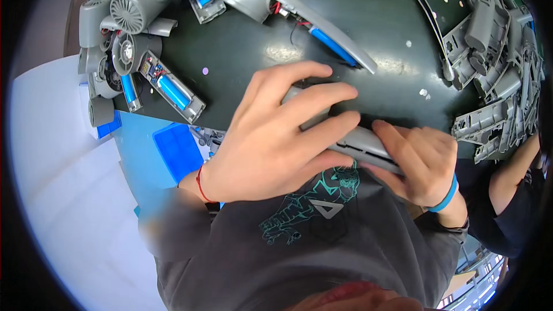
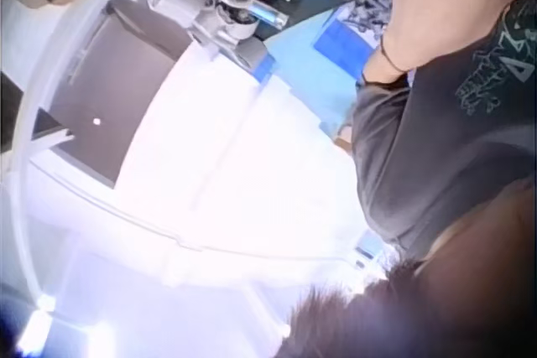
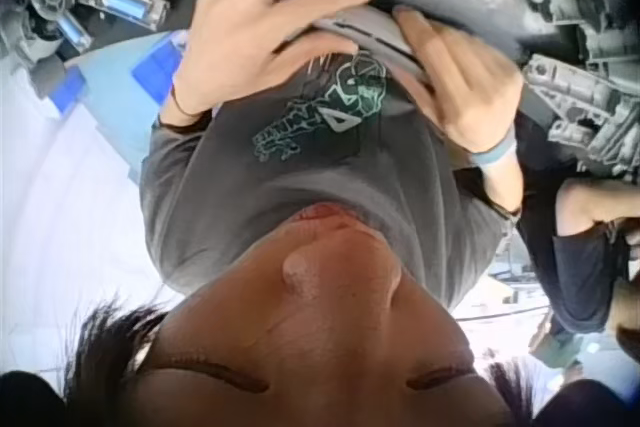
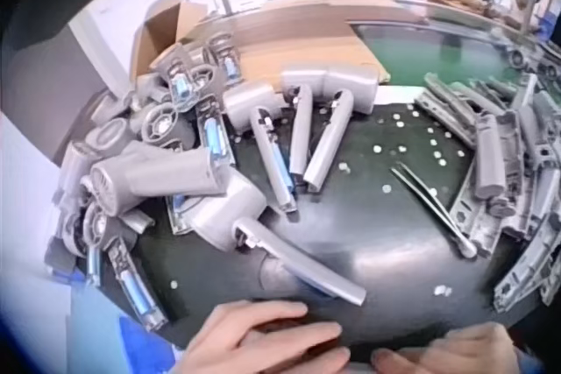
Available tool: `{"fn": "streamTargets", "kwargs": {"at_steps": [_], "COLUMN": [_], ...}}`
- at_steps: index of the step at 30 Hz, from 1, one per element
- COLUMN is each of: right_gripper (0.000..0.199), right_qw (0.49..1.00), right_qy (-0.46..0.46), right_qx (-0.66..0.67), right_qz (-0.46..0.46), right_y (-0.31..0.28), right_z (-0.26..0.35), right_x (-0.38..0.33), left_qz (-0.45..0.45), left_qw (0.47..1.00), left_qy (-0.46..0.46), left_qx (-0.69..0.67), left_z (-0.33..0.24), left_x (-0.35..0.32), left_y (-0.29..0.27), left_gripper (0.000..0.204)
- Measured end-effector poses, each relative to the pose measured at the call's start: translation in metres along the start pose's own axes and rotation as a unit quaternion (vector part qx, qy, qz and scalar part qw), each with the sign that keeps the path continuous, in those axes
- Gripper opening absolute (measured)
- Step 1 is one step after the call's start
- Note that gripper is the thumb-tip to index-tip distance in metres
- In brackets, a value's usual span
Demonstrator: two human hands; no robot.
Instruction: Assembling internal components, wiring, and circuit boards into hair dryer bodies on a production line.
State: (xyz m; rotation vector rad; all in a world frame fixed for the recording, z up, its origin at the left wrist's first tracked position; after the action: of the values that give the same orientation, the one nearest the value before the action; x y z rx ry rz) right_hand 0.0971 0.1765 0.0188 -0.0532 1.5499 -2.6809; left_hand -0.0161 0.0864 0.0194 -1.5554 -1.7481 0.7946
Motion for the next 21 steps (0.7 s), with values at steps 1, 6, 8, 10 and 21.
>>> {"fn": "streamTargets", "kwargs": {"at_steps": [1,6,8,10,21], "right_gripper": [0.05,0.05,0.049,0.05,0.052], "right_qw": [1.0,0.999,0.997,0.998,0.996], "right_qy": [0.003,0.012,0.024,0.009,-0.008], "right_qx": [0.013,0.044,0.054,0.048,0.091], "right_qz": [-0.002,-0.028,-0.043,-0.027,-0.014], "right_y": [-0.001,0.002,0.002,0.002,0.0], "right_z": [-0.003,-0.003,-0.004,-0.006,-0.016], "right_x": [0.001,0.003,0.002,0.003,-0.001], "left_qz": [-0.005,-0.03,-0.04,-0.047,-0.068], "left_qw": [1.0,0.997,0.995,0.995,0.995], "left_qy": [0.015,0.055,0.061,0.062,0.052], "left_qx": [0.013,0.053,0.065,0.063,0.046], "left_z": [-0.003,-0.007,-0.007,-0.007,-0.002], "left_x": [0.0,-0.003,-0.004,-0.004,-0.002], "left_y": [0.004,0.004,0.003,0.003,0.001], "left_gripper": [0.051,0.048,0.047,0.047,0.048]}}
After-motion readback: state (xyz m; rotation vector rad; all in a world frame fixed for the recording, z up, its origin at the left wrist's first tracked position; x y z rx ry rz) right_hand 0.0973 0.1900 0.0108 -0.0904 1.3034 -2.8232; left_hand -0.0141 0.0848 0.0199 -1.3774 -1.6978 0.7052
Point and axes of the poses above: each hand's wrist, its own x-axis towards the middle knuckle, its own y-axis out of the palm, z = x × y, the point moved 9 cm from there along x, towards the middle knuckle, and after that the axes turned 10 degrees about z, right-handed, at the moved point
